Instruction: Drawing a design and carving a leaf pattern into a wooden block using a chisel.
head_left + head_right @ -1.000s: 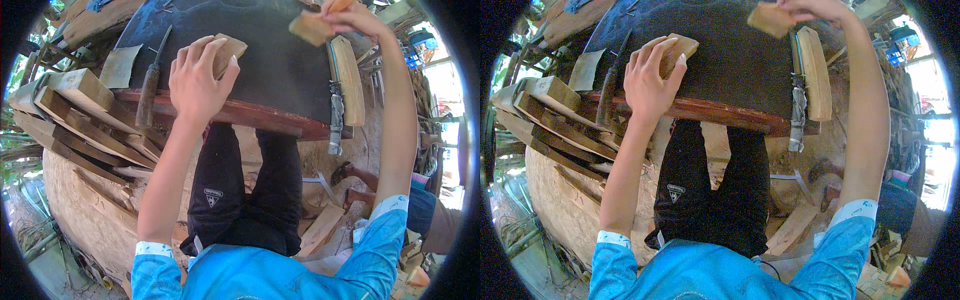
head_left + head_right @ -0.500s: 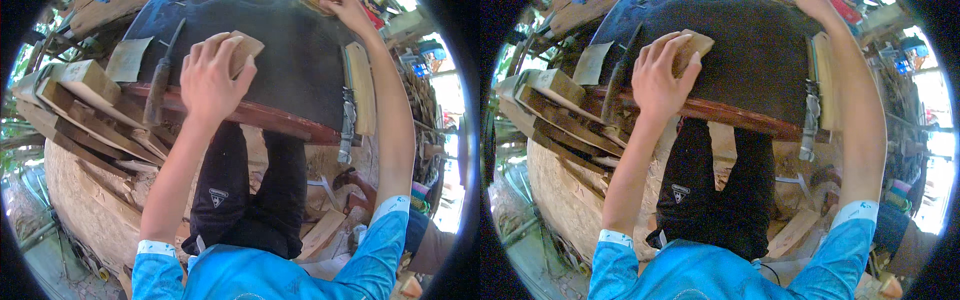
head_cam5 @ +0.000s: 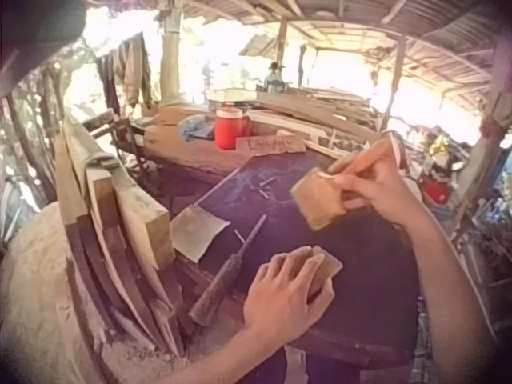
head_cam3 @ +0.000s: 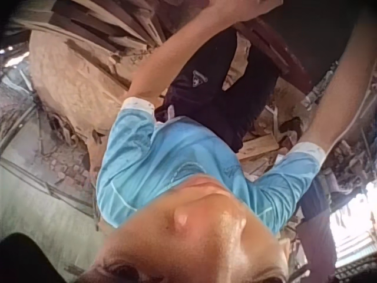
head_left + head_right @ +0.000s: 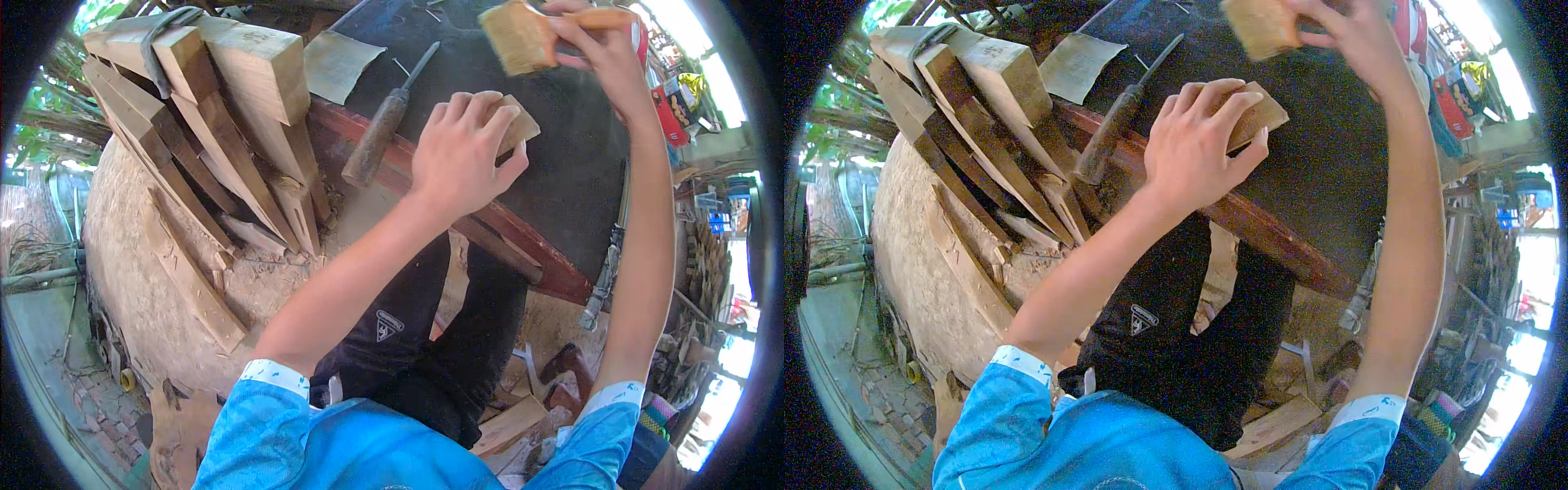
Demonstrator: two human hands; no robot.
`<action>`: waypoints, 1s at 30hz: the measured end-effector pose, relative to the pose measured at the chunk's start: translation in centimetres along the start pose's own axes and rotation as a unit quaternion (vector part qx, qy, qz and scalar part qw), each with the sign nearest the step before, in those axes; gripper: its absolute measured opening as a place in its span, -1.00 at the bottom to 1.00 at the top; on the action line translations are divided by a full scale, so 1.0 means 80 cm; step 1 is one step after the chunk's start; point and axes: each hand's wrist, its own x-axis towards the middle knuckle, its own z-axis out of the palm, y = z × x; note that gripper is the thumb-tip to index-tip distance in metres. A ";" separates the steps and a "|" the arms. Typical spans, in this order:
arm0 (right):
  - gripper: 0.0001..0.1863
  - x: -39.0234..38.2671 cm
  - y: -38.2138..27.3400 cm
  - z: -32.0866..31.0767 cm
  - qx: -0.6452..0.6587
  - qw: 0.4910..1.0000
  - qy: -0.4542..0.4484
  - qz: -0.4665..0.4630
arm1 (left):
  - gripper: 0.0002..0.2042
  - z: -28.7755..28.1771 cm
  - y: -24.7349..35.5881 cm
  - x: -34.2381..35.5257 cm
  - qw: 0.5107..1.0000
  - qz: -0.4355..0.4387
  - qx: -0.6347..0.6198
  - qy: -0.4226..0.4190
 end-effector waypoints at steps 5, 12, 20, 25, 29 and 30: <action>-0.70 0.035 -0.023 0.038 -0.099 0.989 -0.102 0.043 | -0.62 0.000 -0.001 -0.001 1.000 -0.005 -0.016 0.011; -0.73 0.068 0.002 0.033 -0.078 0.992 -0.043 0.090 | -0.62 -0.007 -0.002 0.001 0.999 -0.005 -0.034 -0.004; -0.74 0.115 0.003 0.034 -0.071 0.988 -0.095 0.099 | -0.61 -0.008 -0.004 0.000 0.998 -0.015 -0.052 -0.020; -0.71 0.164 0.026 0.034 -0.322 0.943 -0.080 -0.027 | -0.60 -0.006 -0.006 0.001 0.998 -0.015 -0.062 -0.029; -0.69 0.183 0.043 0.035 -0.023 0.999 -0.011 0.044 | -0.59 -0.005 -0.006 0.000 0.998 -0.020 -0.061 -0.021; -0.69 0.187 0.041 0.038 -0.270 0.963 0.014 -0.013 | -0.59 -0.005 -0.006 0.000 0.998 -0.019 -0.058 -0.021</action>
